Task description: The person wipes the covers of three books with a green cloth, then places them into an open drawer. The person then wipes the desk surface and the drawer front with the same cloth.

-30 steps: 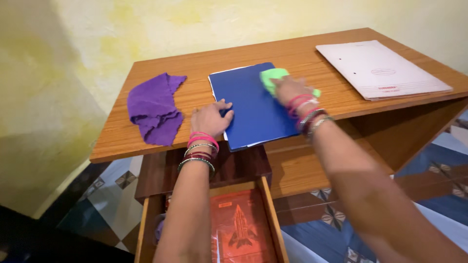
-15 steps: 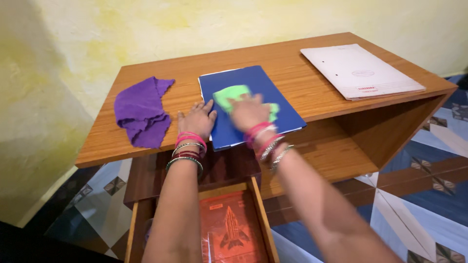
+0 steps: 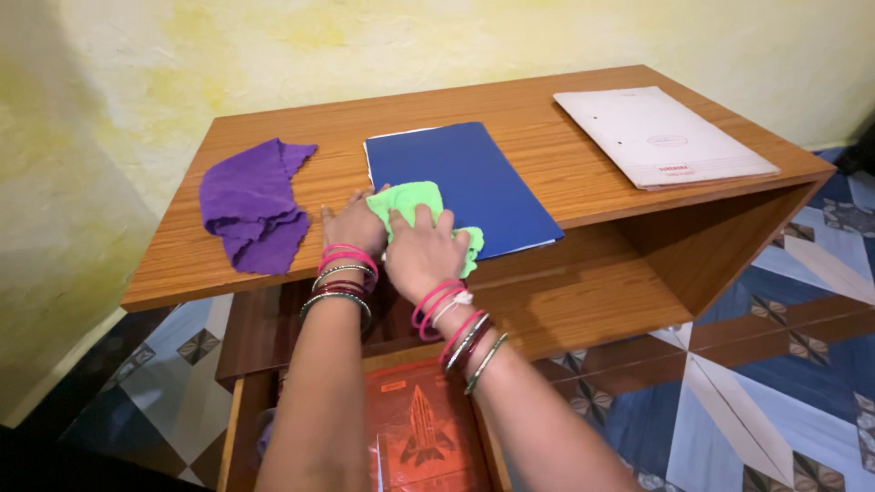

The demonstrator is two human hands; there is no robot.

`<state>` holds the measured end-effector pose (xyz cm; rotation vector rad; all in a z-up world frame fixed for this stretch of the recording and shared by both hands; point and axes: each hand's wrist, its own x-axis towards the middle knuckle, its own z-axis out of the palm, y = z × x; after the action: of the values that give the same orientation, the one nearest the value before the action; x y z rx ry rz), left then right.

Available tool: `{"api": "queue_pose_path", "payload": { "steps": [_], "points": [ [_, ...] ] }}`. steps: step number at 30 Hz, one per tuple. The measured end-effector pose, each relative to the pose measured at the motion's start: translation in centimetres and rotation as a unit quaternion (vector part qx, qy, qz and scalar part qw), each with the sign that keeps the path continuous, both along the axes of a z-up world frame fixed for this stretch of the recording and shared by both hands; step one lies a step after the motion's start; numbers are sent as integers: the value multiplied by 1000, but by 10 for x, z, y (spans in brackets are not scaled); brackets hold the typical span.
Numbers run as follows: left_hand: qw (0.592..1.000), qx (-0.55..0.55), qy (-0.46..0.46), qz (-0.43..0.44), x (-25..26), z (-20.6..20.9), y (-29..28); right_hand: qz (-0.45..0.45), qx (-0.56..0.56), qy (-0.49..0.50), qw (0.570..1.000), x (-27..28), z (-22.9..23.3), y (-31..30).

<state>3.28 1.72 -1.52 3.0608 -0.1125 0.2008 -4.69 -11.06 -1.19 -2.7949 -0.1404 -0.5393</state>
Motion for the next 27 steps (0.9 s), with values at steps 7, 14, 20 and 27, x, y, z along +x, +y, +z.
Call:
{"api": "queue_pose_path", "payload": {
  "steps": [7, 14, 20, 27],
  "points": [
    [998, -59, 12, 28, -1, 3, -4, -104, 1, 69, 992, 43, 25, -131],
    [999, -40, -2, 15, 4, -3, -3, -5, -9, 91, 996, 65, 15, -49],
    [998, -56, -2, 8, -5, 5, -3, 29, -43, 133, 990, 102, 27, -36],
    [998, -57, -6, 22, -6, 10, -10, -17, -11, 145, 989, 173, 21, -95]
  ]
}}
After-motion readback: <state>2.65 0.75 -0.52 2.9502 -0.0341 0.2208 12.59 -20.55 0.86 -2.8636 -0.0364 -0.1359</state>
